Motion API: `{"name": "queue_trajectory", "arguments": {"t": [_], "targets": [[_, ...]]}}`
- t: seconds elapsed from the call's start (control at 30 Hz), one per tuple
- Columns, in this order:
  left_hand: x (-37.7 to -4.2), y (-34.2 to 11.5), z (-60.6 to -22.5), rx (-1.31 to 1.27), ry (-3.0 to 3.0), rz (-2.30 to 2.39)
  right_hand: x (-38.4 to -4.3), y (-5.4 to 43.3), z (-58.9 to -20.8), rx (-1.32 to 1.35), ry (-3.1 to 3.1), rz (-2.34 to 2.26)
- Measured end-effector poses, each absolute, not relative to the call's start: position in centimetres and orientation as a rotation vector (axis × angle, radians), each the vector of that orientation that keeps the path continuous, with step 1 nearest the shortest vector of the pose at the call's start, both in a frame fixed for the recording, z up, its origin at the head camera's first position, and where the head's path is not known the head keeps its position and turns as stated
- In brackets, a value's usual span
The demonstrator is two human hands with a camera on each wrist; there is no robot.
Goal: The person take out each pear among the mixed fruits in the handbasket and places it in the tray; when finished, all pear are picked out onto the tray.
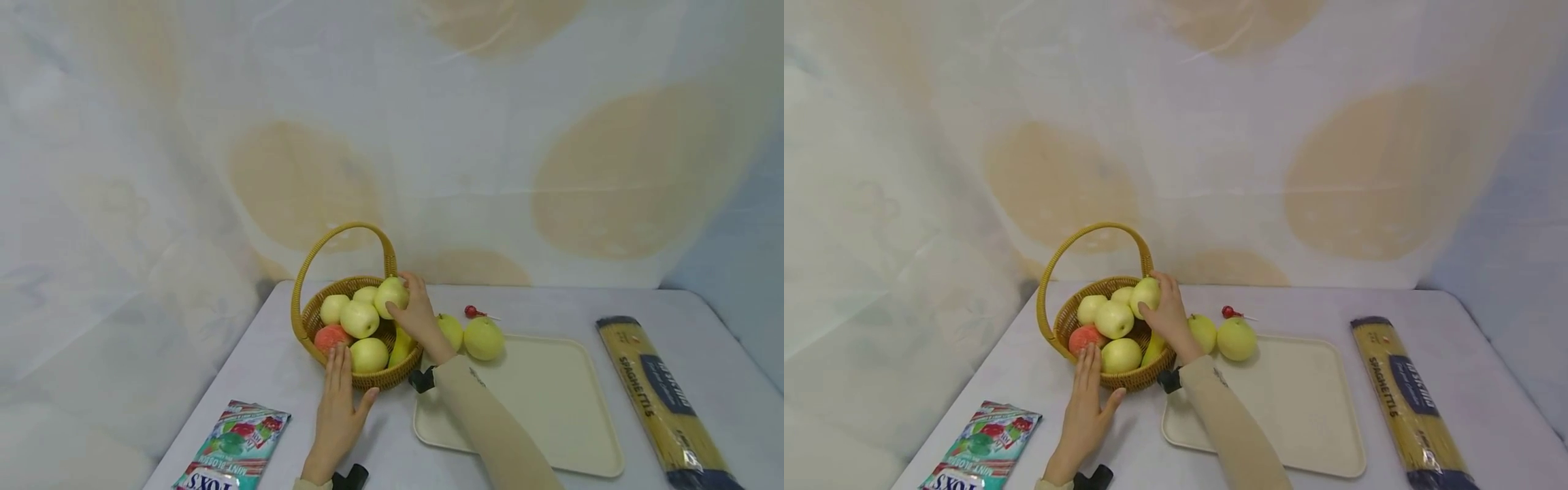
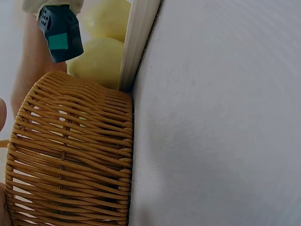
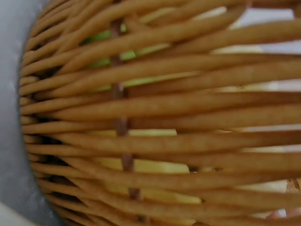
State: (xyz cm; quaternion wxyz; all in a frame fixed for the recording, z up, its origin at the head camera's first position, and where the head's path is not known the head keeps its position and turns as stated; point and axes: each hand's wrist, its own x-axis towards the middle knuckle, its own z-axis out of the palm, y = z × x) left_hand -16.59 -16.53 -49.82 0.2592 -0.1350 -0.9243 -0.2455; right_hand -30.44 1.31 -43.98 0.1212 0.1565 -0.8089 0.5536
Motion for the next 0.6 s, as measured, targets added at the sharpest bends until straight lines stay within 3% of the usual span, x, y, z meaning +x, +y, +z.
{"name": "queue_trajectory", "arguments": {"t": [0.6], "targets": [[-16.8,-16.7,-50.0,-0.387,-2.480,-0.654,-31.9,-0.1,-43.7,0.322,-2.592,1.611]]}}
